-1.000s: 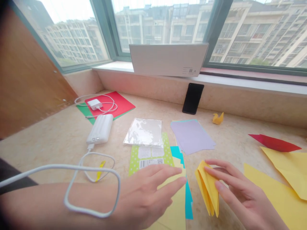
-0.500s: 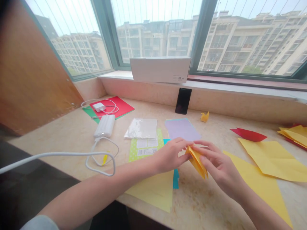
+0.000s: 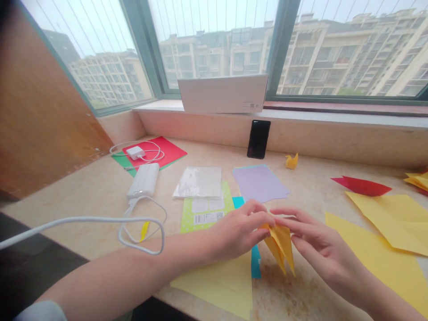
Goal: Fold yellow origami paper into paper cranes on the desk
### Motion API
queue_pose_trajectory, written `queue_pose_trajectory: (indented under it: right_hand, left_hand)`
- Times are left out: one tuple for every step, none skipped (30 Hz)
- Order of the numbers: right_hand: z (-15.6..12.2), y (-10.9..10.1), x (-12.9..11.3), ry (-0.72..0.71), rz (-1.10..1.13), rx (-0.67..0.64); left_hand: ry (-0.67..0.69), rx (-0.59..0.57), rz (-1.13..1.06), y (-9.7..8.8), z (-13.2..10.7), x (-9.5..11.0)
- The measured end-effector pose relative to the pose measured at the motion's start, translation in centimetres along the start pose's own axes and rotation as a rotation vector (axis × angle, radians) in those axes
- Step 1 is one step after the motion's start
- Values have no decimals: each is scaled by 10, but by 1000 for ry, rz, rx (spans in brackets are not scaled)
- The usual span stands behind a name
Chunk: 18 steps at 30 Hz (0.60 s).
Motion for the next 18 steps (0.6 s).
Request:
queue_pose_trajectory:
  right_hand:
    - [-1,0,1,11,3,-2]
    - [-2,0,2,23,10,-6]
    - [-2,0,2,34,20,-6]
    - [-3,1,3,45,29,-9]
    - [-3,1,2,52,36,-10]
    - [-3,1,1,54,41,-8]
    - [-3,1,0,51,44,-7]
    - [-2,0,-2,44,46,-4]
    - [-1,0,-4,35,47,1]
    - [0,-1,-6,25,46,11]
    - [0,-3,-8,17,43,25]
    - [1,-5,-10,11,38,38]
    - [1,-7,-11,7,32,49]
    - [2,-8,-11,4,23,59]
    - [2,-10,-11,3,12,63]
    - [2,-10,-11,4,-3,62]
    - [2,-11,-9,12,-24,61]
    - [2,-11,-8,20,-50,65]
  left_hand:
    - [-7,10,-21,0,0,-2]
    - [-17,23,-43,0,0,-4]
    - [-31,41,-69,0,1,-7]
    - [-52,64,-101,-1,1,-10]
    - [-76,88,-139,-1,1,-14]
    - [-104,111,-184,-2,2,-18]
    - [-136,136,-232,-2,2,-21]
    - [-171,161,-280,-3,2,-25]
    - [-208,183,-326,-4,2,-28]
    - [-239,197,-371,-4,1,-31]
    - [-265,207,-417,-4,1,-32]
    - [-287,212,-461,-4,1,-33]
    - [-301,212,-498,-3,0,-34]
    - [-311,208,-525,-2,0,-34]
    - [-318,207,-542,-1,0,-33]
    - [-322,204,-549,0,-1,-33]
    - [-324,199,-548,1,-1,-33]
    - [-323,188,-544,2,-1,-32]
Point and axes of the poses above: each hand's wrist, its own z-axis towards the middle knuckle, its own y-axis out of the palm, x = y × z, the point moved 9 cm from there along z, towards the middle knuckle
